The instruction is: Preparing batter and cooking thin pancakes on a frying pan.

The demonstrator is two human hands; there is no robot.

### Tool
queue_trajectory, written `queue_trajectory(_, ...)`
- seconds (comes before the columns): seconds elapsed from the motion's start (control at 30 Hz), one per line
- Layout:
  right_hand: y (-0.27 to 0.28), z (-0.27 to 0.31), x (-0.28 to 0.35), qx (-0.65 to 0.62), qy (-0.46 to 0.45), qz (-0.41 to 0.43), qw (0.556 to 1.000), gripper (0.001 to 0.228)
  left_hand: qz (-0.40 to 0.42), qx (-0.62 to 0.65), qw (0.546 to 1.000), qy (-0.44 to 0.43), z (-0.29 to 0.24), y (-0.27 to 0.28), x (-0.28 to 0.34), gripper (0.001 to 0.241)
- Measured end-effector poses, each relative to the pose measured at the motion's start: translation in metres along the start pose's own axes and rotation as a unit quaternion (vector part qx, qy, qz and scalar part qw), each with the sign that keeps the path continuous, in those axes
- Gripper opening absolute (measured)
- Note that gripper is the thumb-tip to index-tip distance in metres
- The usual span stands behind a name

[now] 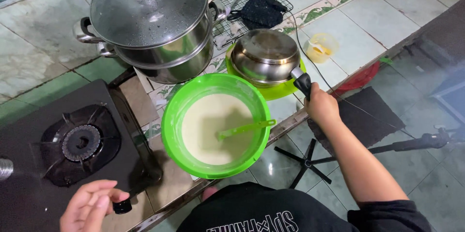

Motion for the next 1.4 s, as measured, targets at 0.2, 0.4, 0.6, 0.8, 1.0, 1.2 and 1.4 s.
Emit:
queue_trajectory(0.2,-0.011,-0.005,0.001,-0.017,-0.011,0.002,1.0,0.035,-0.03,-0.008,1.0,0.004,0.014,0.017,0.003,0.029)
queue_trajectory(0.4,-0.01,-0.015,-0.006,-0.063,-0.029,-0.016,0.997,0.038,-0.035,-0.003,0.999,-0.004,0.005,0.015,0.003,0.031)
queue_trajectory(0.6,0.012,-0.035,-0.024,-0.168,-0.034,-0.075,0.982,0.036,-0.021,0.004,1.0,0.006,0.01,0.016,-0.004,0.031)
queue_trajectory(0.8,0.057,-0.012,0.0,-0.429,-0.106,0.018,0.897,0.026,0.003,-0.009,1.0,0.011,-0.02,-0.029,-0.008,0.029)
queue_trajectory(1.0,0.105,0.076,0.057,-0.751,-0.118,0.153,0.631,0.011,0.245,0.062,0.965,0.073,-0.108,-0.193,0.002,0.037)
queue_trajectory(1.2,0.101,0.153,0.123,-0.813,-0.066,0.27,0.512,0.017,0.374,0.199,0.9,0.105,-0.112,-0.318,0.001,0.06)
queue_trajectory(1.4,0.085,0.232,0.174,-0.746,-0.02,0.413,0.522,0.026,0.365,0.36,0.818,0.26,-0.09,-0.329,0.012,0.058)
Point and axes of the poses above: each hand's wrist, its own x-axis away from the middle knuckle, its own y-axis out of the back of the hand, z = x × y, the point moved 8 cm from there along -x, towards the middle knuckle
